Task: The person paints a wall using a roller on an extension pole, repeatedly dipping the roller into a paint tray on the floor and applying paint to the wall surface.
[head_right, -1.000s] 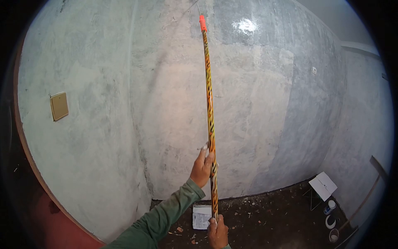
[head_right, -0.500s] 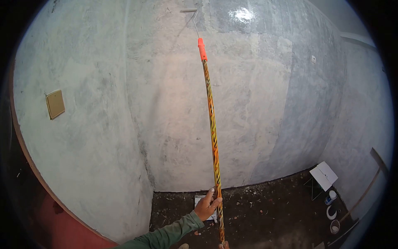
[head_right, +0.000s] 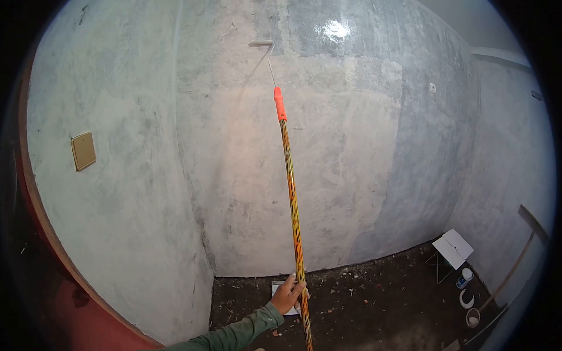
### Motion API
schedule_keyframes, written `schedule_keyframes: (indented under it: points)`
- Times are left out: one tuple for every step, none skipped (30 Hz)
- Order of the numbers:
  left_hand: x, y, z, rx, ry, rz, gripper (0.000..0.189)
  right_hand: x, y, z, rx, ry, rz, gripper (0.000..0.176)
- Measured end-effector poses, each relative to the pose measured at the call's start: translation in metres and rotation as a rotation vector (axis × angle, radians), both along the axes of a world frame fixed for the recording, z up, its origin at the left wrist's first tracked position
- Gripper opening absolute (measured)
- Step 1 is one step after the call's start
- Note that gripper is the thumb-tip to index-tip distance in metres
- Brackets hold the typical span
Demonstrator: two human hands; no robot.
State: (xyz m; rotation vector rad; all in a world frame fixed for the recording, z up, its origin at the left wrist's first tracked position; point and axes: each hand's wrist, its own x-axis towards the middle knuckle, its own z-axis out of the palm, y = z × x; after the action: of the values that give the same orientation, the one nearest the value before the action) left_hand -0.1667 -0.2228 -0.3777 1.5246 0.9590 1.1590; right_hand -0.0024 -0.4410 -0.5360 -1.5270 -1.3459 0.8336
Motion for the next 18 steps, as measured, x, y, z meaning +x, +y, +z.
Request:
schedule_keyframes:
  points:
    - [-0.002,0.005,0.002,0.043,0.003,0.035,0.073,-0.002,0.007,0.005,-0.014,0.03,0.033,0.051]
    - [-0.004,0.007,0.006,0.087,0.006,0.071,0.072,-0.004,0.016,0.008,-0.026,0.061,0.066,0.052]
    - [-0.005,0.009,0.01,0.096,0.005,0.071,0.072,-0.006,0.027,0.012,-0.037,0.091,0.1,0.054]
    - [-0.006,0.009,0.017,0.116,-0.026,0.06,0.071,-0.008,0.039,0.015,-0.048,0.121,0.135,0.055]
    - [-0.007,0.009,0.023,0.135,-0.057,0.048,0.069,-0.011,0.05,0.018,-0.06,0.151,0.169,0.057]
    - [-0.009,0.007,0.028,0.142,-0.057,0.047,0.069,-0.013,0.065,0.019,-0.052,0.15,0.168,0.057]
    - [-0.011,0.0,0.041,0.117,-0.04,0.028,0.066,-0.015,0.081,0.019,0.014,0.078,0.162,0.058]
    - [-0.013,-0.006,0.05,0.092,-0.022,0.01,0.062,-0.017,0.091,0.024,0.08,0.007,0.156,0.059]
    - [-0.012,-0.009,0.056,0.096,-0.023,0.01,0.062,-0.029,0.093,0.054,0.268,-0.025,0.062,0.056]
    - [-0.011,-0.012,0.059,0.139,-0.026,0.033,0.062,-0.041,0.097,0.091,0.454,-0.057,-0.034,0.054]
    - [-0.009,-0.014,0.063,0.183,-0.029,0.056,0.062,-0.044,0.106,0.112,0.458,-0.06,-0.033,0.054]
    - [-0.01,-0.015,0.067,0.185,-0.031,0.056,0.062,-0.046,0.113,0.13,0.423,-0.022,-0.008,0.046]
    - [-0.01,-0.016,0.072,0.197,-0.006,0.054,0.061,-0.047,0.119,0.147,0.39,0.016,0.017,0.038]
    - [-0.01,-0.016,0.076,0.21,0.019,0.05,0.06,-0.049,0.126,0.163,0.356,0.055,0.04,0.031]
    - [-0.01,-0.014,0.081,0.212,0.017,0.048,0.06,-0.051,0.133,0.179,0.322,0.093,0.063,0.026]
    - [-0.009,-0.011,0.087,0.279,0.021,0.055,0.059,-0.052,0.139,0.197,0.356,0.047,0.058,0.026]
    - [-0.008,-0.007,0.093,0.347,0.025,0.063,0.059,-0.054,0.145,0.214,0.391,0.0,0.052,0.026]
    - [-0.006,0.0,0.099,0.35,0.023,0.06,0.059,-0.057,0.151,0.23,0.394,-0.002,0.05,0.026]
